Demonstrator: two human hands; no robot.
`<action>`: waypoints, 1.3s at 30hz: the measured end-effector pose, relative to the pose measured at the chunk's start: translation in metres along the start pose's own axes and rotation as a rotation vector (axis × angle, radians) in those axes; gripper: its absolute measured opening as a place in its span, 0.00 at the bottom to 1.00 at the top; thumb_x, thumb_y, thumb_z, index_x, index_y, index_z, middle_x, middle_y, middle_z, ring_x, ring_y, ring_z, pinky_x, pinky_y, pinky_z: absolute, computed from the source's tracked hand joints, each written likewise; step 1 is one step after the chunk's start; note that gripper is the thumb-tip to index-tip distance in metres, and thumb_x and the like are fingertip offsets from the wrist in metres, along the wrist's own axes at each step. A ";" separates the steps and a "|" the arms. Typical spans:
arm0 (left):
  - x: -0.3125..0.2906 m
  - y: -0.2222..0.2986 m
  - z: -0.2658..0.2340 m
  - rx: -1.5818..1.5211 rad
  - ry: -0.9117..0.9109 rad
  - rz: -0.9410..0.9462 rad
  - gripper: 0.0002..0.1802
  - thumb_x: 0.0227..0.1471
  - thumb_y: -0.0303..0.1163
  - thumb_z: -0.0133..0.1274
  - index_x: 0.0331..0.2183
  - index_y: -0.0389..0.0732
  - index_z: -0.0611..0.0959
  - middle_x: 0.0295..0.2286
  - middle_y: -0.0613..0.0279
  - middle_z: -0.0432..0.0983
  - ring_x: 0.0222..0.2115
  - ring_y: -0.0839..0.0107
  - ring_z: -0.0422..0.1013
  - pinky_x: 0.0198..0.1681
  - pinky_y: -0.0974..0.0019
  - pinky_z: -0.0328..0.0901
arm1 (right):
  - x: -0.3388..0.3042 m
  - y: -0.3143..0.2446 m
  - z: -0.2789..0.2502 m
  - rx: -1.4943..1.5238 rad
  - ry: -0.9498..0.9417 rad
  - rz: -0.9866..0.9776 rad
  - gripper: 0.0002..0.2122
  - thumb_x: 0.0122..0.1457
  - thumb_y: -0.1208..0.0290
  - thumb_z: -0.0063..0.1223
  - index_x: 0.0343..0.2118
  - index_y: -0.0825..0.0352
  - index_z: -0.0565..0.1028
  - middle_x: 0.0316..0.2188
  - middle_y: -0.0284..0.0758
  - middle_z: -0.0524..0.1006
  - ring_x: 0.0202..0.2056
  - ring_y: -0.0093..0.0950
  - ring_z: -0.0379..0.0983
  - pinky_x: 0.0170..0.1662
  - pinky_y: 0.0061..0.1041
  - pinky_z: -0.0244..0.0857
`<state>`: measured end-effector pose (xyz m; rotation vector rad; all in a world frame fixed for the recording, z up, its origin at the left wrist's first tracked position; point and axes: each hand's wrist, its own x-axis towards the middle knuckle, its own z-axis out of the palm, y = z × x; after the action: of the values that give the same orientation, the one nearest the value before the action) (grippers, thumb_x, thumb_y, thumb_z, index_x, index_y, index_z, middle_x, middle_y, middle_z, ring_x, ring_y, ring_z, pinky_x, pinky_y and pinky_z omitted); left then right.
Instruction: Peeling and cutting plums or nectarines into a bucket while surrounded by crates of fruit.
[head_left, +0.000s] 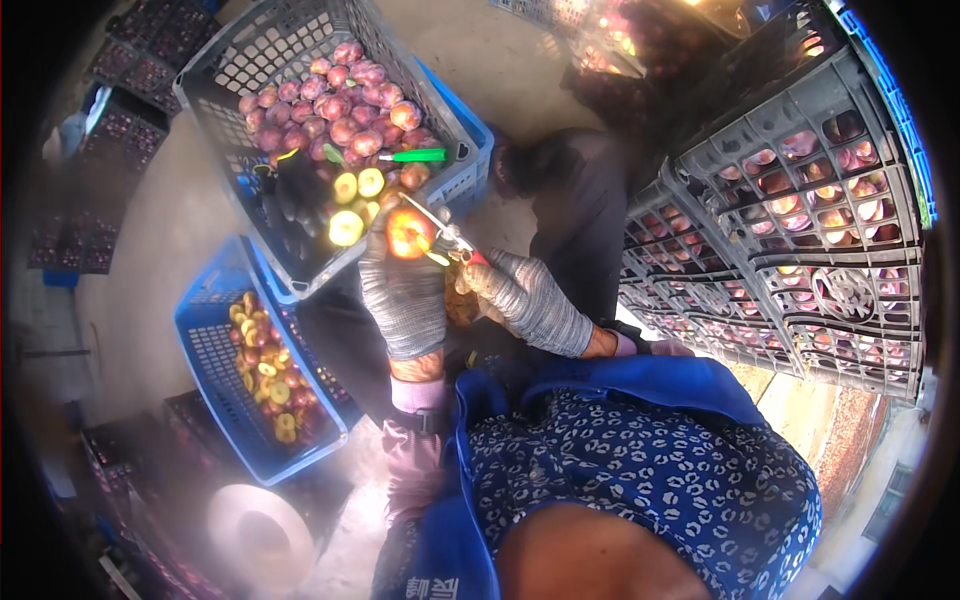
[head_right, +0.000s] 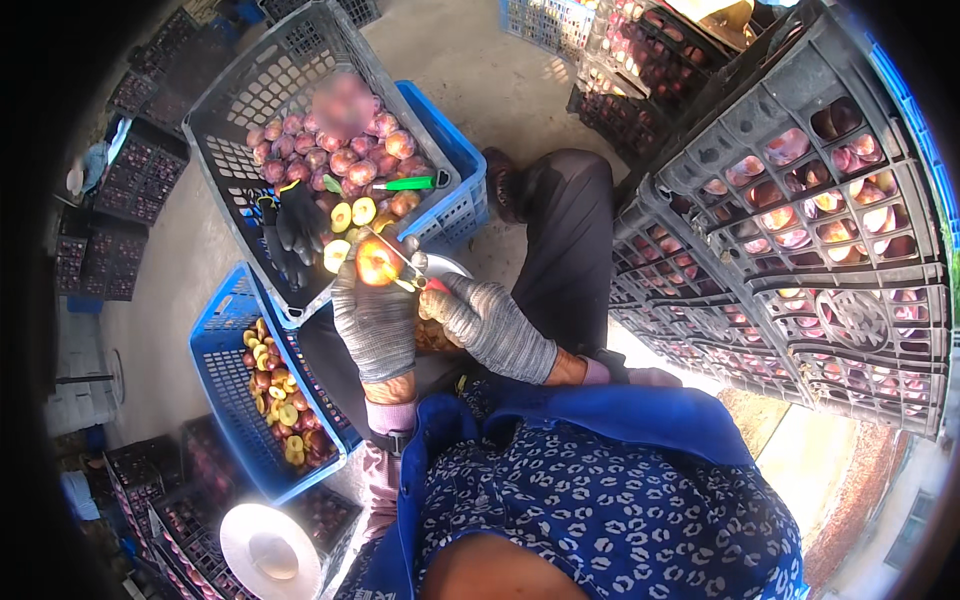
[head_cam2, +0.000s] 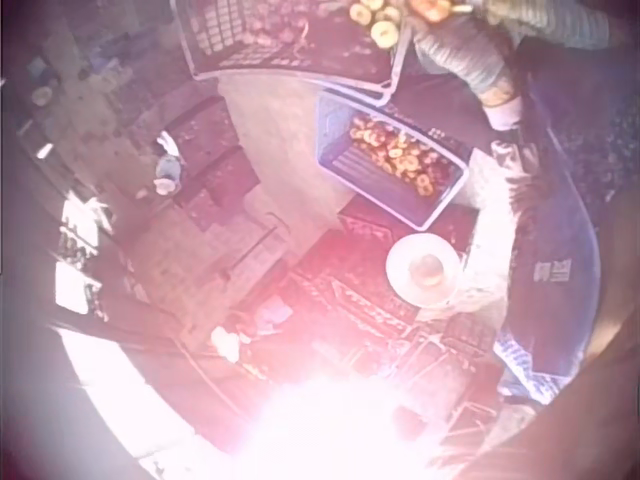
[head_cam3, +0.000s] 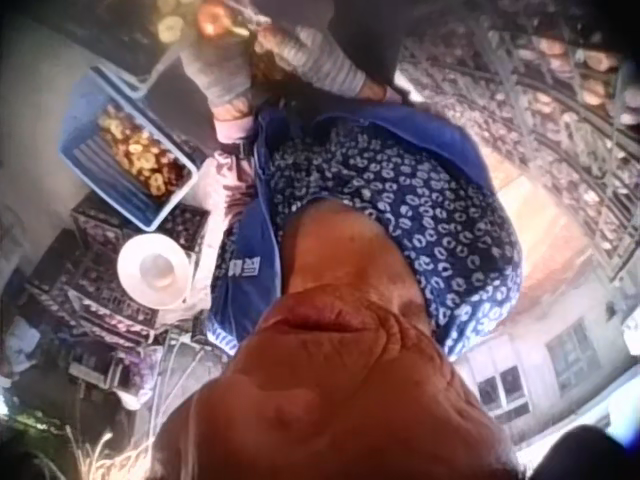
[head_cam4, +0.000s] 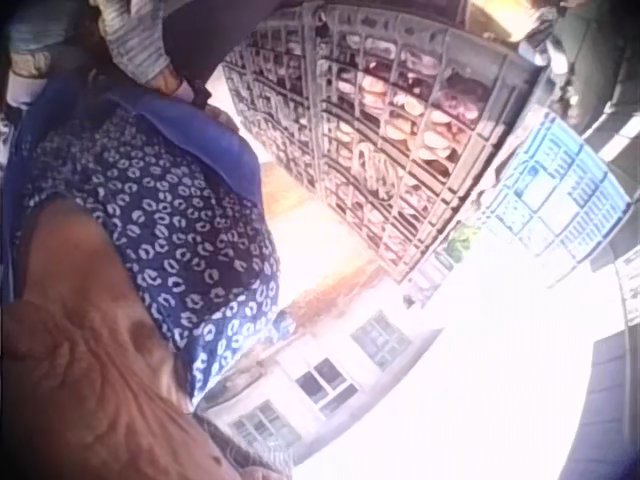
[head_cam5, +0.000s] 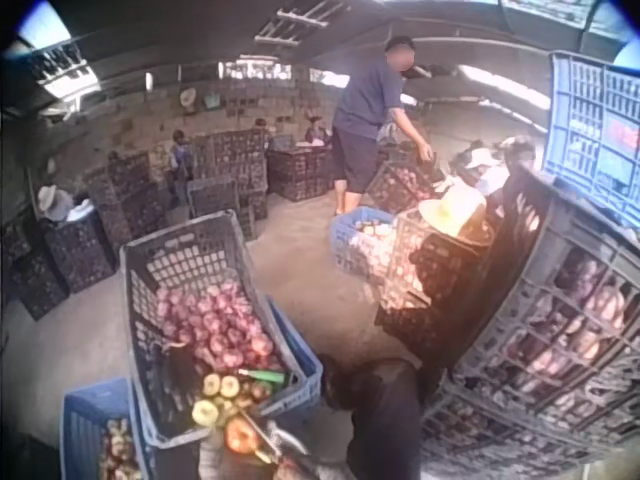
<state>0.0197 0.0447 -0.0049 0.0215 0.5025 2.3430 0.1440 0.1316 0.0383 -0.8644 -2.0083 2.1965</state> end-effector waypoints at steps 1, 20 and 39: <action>-0.003 -0.002 0.002 0.055 -0.015 0.008 0.20 0.58 0.36 0.40 0.49 0.35 0.68 0.47 0.50 0.64 0.47 0.52 0.63 0.50 0.52 0.62 | -0.002 0.006 0.001 0.000 0.006 0.009 0.15 0.61 0.65 0.45 0.46 0.68 0.70 0.24 0.38 0.75 0.30 0.22 0.72 0.33 0.24 0.66; -0.015 -0.006 0.011 0.204 -0.069 0.071 0.22 0.56 0.36 0.44 0.49 0.33 0.68 0.46 0.49 0.67 0.47 0.52 0.66 0.52 0.54 0.60 | -0.010 0.020 -0.002 -0.086 0.033 -0.073 0.17 0.60 0.61 0.46 0.39 0.73 0.72 0.21 0.43 0.75 0.26 0.30 0.75 0.31 0.28 0.65; -0.017 -0.017 0.017 0.335 -0.065 0.133 0.26 0.49 0.30 0.49 0.50 0.32 0.67 0.43 0.48 0.69 0.41 0.59 0.69 0.50 0.58 0.63 | 0.001 0.042 -0.008 -0.441 0.066 -0.479 0.21 0.61 0.55 0.42 0.29 0.73 0.74 0.17 0.36 0.72 0.22 0.21 0.69 0.27 0.24 0.62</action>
<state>0.0463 0.0506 0.0063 0.2947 0.8789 2.3510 0.1609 0.1328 -0.0008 -0.4005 -2.3939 1.4864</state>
